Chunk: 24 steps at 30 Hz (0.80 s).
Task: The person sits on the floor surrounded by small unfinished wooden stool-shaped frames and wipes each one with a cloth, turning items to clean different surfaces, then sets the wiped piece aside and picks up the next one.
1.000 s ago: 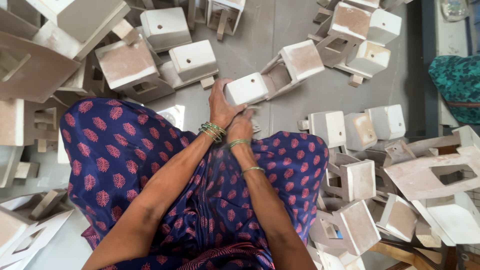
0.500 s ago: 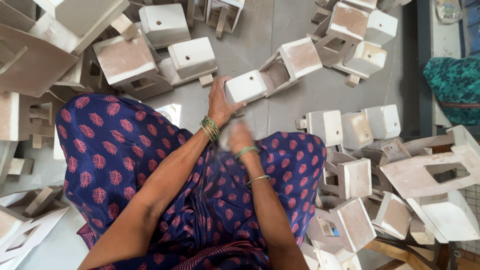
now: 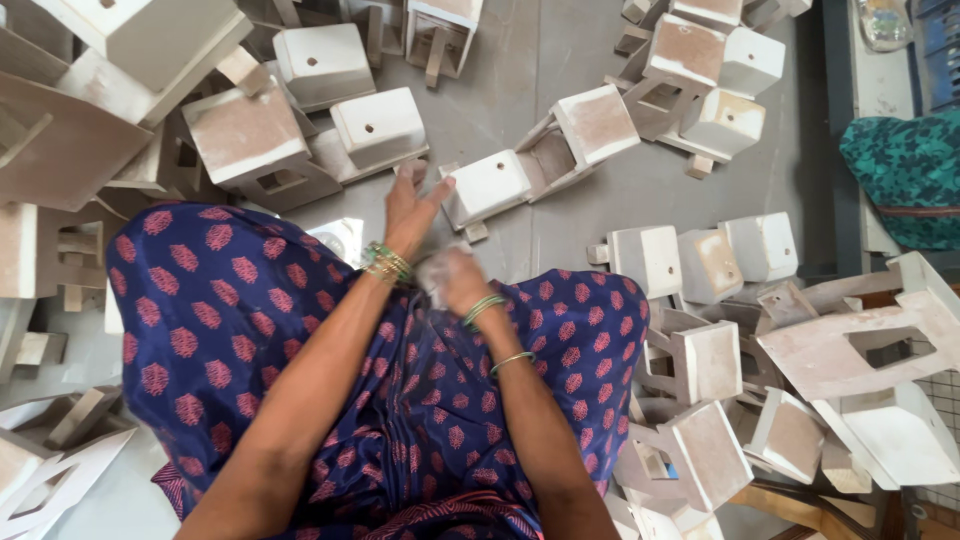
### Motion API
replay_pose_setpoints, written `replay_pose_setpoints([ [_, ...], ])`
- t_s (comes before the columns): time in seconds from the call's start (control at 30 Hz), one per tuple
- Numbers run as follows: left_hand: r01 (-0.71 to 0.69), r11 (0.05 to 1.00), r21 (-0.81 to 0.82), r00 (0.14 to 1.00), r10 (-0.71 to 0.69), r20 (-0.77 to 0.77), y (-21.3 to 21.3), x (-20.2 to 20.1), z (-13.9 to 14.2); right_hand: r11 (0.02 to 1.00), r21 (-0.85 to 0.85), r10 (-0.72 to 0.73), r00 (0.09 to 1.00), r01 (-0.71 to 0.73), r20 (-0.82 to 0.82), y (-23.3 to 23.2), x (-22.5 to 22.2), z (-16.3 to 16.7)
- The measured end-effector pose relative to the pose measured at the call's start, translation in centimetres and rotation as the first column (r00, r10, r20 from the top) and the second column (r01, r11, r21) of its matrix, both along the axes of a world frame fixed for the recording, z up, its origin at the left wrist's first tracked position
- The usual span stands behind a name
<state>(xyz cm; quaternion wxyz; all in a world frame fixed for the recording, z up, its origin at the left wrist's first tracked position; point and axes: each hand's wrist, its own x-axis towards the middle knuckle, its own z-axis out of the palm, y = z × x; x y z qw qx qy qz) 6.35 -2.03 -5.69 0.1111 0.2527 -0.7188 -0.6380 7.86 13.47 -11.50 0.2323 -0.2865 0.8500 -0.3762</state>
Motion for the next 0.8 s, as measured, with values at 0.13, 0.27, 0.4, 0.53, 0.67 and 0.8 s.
replay_pose_setpoints([
  [0.13,0.076,0.872,-0.484,0.985,-0.143,-0.101,0.3,0.7,0.1,0.949,0.040,-0.244,0.807,0.314,-0.538,5.7,-4.8,2.6],
  [0.27,0.118,0.832,-0.542,0.946,-0.260,-0.195,2.2,0.5,0.2,0.754,-0.391,-0.637,0.732,0.528,-0.241,8.6,-8.2,5.8],
  [0.4,0.163,0.828,-0.536,0.942,-0.292,-0.165,2.6,0.6,0.0,0.799,-0.412,-0.458,0.887,0.438,0.054,5.6,-10.5,5.5],
  [0.53,0.153,0.831,-0.535,0.953,-0.267,-0.141,2.4,0.6,-0.4,0.864,-0.272,-0.420,0.905,0.423,0.072,2.0,-11.8,4.9],
  [0.67,0.118,0.833,-0.540,0.962,-0.231,-0.145,2.9,0.5,-0.7,0.836,-0.099,-0.533,0.841,0.540,0.094,2.0,-11.3,7.0],
  [0.8,0.105,0.845,-0.525,0.974,-0.194,-0.118,3.6,0.4,-0.8,0.759,-0.107,-0.617,0.762,0.642,0.196,1.7,-10.3,8.5],
])
